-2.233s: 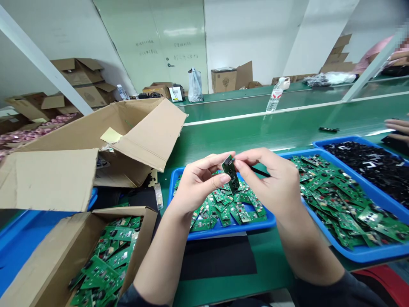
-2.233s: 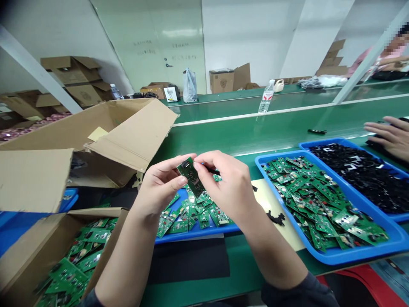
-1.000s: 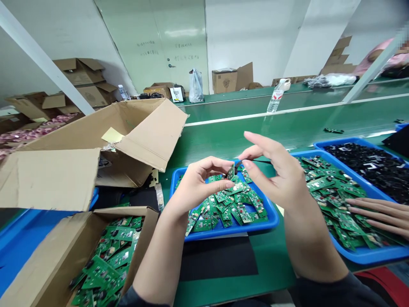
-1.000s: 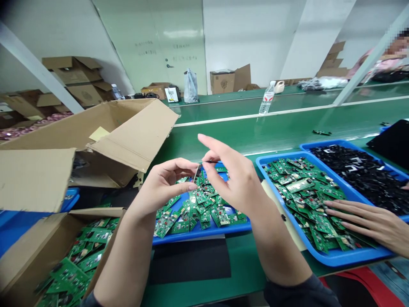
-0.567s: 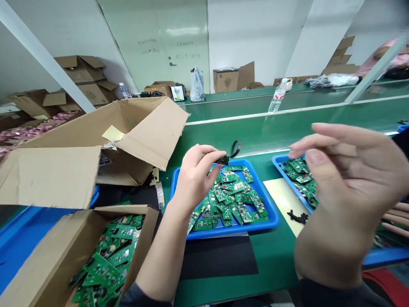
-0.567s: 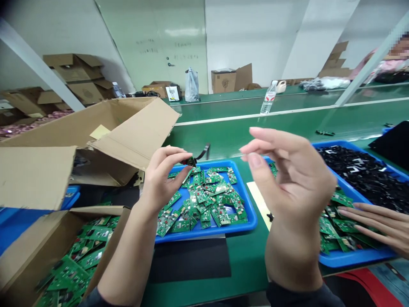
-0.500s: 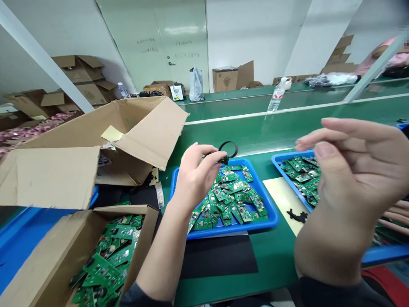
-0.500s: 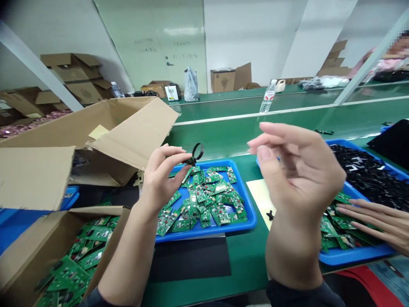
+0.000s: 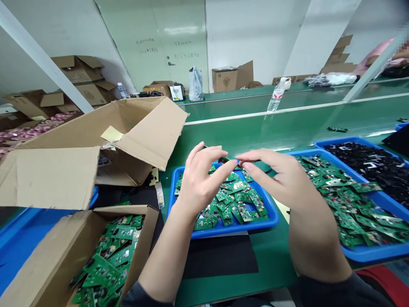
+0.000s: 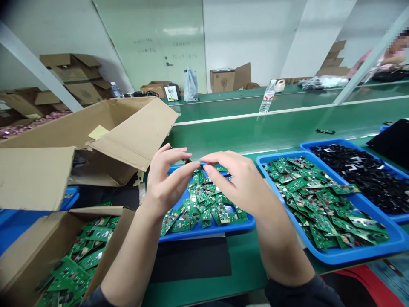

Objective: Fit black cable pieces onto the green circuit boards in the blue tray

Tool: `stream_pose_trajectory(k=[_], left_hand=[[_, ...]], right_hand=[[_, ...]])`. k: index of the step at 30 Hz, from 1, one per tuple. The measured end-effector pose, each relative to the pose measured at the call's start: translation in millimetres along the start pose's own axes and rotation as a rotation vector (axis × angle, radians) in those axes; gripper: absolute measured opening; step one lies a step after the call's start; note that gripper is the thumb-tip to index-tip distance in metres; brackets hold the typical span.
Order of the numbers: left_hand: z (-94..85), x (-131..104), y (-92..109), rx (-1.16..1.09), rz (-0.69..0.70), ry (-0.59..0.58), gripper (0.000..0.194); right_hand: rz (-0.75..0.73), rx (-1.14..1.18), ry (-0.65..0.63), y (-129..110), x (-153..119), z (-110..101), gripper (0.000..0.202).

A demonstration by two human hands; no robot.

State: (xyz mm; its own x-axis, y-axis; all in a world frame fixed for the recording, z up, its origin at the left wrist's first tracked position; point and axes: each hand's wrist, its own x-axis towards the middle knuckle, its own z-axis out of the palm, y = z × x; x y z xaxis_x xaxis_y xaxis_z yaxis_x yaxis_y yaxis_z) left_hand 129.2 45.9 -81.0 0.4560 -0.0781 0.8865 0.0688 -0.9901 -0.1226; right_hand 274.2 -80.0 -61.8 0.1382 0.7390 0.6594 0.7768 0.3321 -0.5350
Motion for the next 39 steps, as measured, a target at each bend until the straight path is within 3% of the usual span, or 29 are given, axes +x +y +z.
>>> stream_pose_trajectory(k=[6,15,30,39], left_hand=[[-1.1,0,1,-0.03,0.001,0.056,0.017],[0.4,0,-1,-0.08,-0.015,0.104,0.023],[0.5,1,-2,-0.144,-0.034,0.095,0.024],[-1.1,1,-1,-0.188,-0.068,0.089,0.024]], right_hand=[[0.229,0.316,-0.074,0,-1,6,0.02],[0.339,0.628,-0.138,1,6,5,0.015],[0.405,0.661,-0.125,1,10,9,0.012],[0.395,0.687,-0.042,-4,10,12,0.007]])
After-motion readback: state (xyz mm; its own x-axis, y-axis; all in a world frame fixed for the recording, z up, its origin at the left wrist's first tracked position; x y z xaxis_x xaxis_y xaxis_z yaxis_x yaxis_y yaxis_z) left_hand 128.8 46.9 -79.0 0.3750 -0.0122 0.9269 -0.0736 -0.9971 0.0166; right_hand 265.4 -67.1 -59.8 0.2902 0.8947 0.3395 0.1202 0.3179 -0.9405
